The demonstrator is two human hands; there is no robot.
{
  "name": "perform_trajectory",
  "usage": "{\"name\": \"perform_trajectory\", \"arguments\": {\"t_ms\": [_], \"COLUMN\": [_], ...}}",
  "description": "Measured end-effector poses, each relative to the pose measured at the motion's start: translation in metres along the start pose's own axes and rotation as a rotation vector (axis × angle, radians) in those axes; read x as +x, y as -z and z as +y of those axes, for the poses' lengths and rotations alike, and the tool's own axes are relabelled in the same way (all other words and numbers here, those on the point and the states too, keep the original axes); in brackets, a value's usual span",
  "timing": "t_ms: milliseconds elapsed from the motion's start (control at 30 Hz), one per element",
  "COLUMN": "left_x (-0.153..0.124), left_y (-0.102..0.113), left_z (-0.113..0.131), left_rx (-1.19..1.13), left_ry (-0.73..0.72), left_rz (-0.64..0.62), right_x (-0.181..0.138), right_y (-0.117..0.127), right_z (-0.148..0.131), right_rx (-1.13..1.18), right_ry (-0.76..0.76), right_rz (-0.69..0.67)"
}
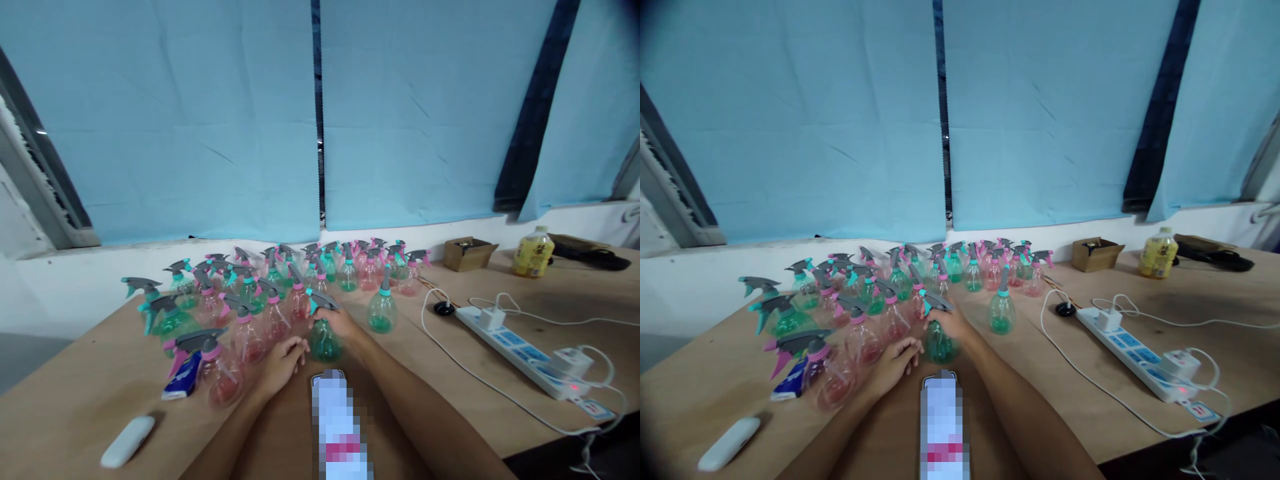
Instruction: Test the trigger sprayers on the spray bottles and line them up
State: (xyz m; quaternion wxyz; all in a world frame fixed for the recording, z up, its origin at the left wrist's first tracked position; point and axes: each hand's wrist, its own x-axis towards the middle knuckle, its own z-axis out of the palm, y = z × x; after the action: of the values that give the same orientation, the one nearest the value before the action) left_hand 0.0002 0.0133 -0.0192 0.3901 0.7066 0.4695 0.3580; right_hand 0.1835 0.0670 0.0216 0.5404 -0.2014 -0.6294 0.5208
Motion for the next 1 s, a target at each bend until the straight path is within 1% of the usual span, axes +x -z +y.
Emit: {"name": "perform_trajectory", "arguments": {"t_ms": [133,333,567,700,800,933,1000], "left_x": [-0.001,-0.001,0.001,0.000,-0.001,0.001,0.001], "left_y": [0.000,-0.001,-0.001,-0.001,0.000,0.000,0.000], "left_z": [0.001,0.001,-0.003,-0.001,-0.001,-0.003,-0.004], "left_rx": [-0.003,0.000,0.003,0.013,0.019,0.015,0.015], "left_ry": [0.002,0.017,-0.003,0.010,0.012,0.010,0.005], "left_rz": [0.002,0.002,0.005,0.002,-0.005,0.002,0.003], "right_x": [0.000,0.001,-0.002,0.000,0.003,0.004,0.003], "right_y": [0.001,0.000,-0.002,-0.002,-0.001,0.002,0.004], "right_z": [0.000,0.000,-0.006,0.000,0.010,0.024,0.029], "right_rx": [-0.022,0.018,-0.036,-0.019,-0.072,-0.259,-0.364], "right_ry": [0.015,-0.020,0.005,0.003,0.010,0.038,0.080], "right_rz": [-0.001,0.013,0.013,0.037,0.093,0.238,0.303]}}
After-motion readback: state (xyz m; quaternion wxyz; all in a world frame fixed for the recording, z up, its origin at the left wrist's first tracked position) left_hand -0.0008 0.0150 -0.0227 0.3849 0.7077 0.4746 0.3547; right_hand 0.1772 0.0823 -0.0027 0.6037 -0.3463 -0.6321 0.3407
